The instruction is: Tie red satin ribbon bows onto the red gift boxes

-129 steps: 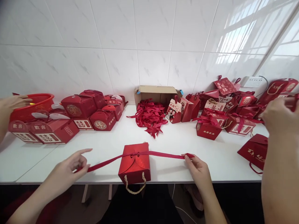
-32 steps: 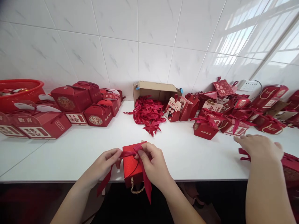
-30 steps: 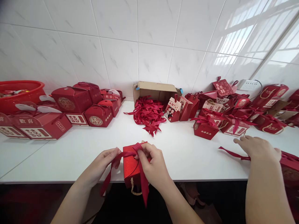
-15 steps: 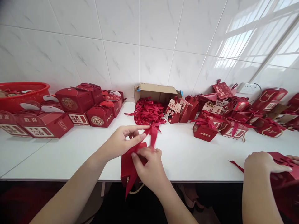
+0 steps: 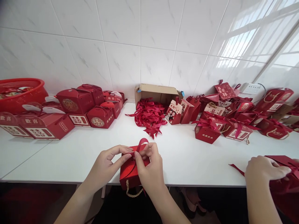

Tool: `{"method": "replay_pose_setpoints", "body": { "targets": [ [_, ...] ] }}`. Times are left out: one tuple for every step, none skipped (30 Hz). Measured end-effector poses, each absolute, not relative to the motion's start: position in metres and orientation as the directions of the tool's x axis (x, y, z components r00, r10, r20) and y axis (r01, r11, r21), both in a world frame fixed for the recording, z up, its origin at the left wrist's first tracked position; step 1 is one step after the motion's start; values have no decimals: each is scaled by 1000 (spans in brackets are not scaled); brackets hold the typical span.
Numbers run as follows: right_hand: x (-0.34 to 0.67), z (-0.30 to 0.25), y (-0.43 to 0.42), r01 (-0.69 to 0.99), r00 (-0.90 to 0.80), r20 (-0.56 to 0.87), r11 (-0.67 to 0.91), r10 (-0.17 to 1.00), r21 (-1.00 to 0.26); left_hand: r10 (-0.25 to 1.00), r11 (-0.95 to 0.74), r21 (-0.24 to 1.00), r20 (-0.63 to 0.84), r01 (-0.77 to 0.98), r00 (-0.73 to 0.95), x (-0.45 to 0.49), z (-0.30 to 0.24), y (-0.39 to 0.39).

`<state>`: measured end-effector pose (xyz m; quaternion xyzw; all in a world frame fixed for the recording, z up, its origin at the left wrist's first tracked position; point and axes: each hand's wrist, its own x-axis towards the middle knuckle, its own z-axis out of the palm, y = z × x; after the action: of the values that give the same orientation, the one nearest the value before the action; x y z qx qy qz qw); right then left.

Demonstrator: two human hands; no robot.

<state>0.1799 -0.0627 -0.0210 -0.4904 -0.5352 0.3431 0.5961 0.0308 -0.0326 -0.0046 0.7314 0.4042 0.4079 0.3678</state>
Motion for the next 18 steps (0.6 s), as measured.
{"method": "replay_pose_setpoints", "body": {
  "targets": [
    [179,-22,-63,129,193,317,296,929,-946,885,-421,858,317,294,342,32,-6,-33],
    [179,-22,-63,155,187,337,311,923,-938,877,-440,849,339,291,340,33,-7,-34],
    [180,-22,-63,183,180,353,322,918,-929,871,-457,842,360,285,333,34,-9,-34],
    [180,-23,-63,212,174,366,328,914,-921,867,-471,837,381,279,323,34,-10,-35],
    [181,-23,-64,242,167,377,333,911,-911,863,-483,832,399,273,311,35,-11,-35],
    [182,-23,-64,274,164,392,341,905,-900,860,-493,828,415,268,298,36,-12,-35],
    [183,-24,-65,308,159,415,354,896,-883,857,-501,823,428,268,287,37,-13,-34],
    [184,-24,-65,342,156,443,372,883,-863,855,-508,818,440,270,274,38,-14,-34],
    [185,-24,-65,374,152,472,392,868,-841,853,-514,813,451,273,264,39,-15,-34],
    [186,-25,-66,400,149,496,406,855,-821,850,-520,808,460,276,256,40,-15,-34],
    [187,-25,-66,420,149,511,414,846,-807,849,-524,805,467,278,249,40,-16,-35],
    [188,-25,-66,436,149,518,414,842,-799,847,-528,801,473,281,243,41,-17,-35],
    [188,-25,-67,448,147,516,409,844,-795,846,-530,798,476,287,239,41,-17,-35],
    [189,-25,-67,454,145,508,399,849,-797,845,-532,794,479,295,237,41,-17,-36],
    [189,-24,-66,454,144,493,386,858,-803,845,-533,789,479,306,237,42,-17,-36],
    [190,-24,-66,446,146,470,366,871,-817,846,-532,785,478,316,236,42,-17,-37],
    [191,-23,-65,429,148,438,342,887,-836,848,-529,784,475,324,234,42,-16,-38],
    [191,-22,-64,402,147,395,310,907,-862,851,-525,785,471,328,232,42,-15,-38]
  ]
}}
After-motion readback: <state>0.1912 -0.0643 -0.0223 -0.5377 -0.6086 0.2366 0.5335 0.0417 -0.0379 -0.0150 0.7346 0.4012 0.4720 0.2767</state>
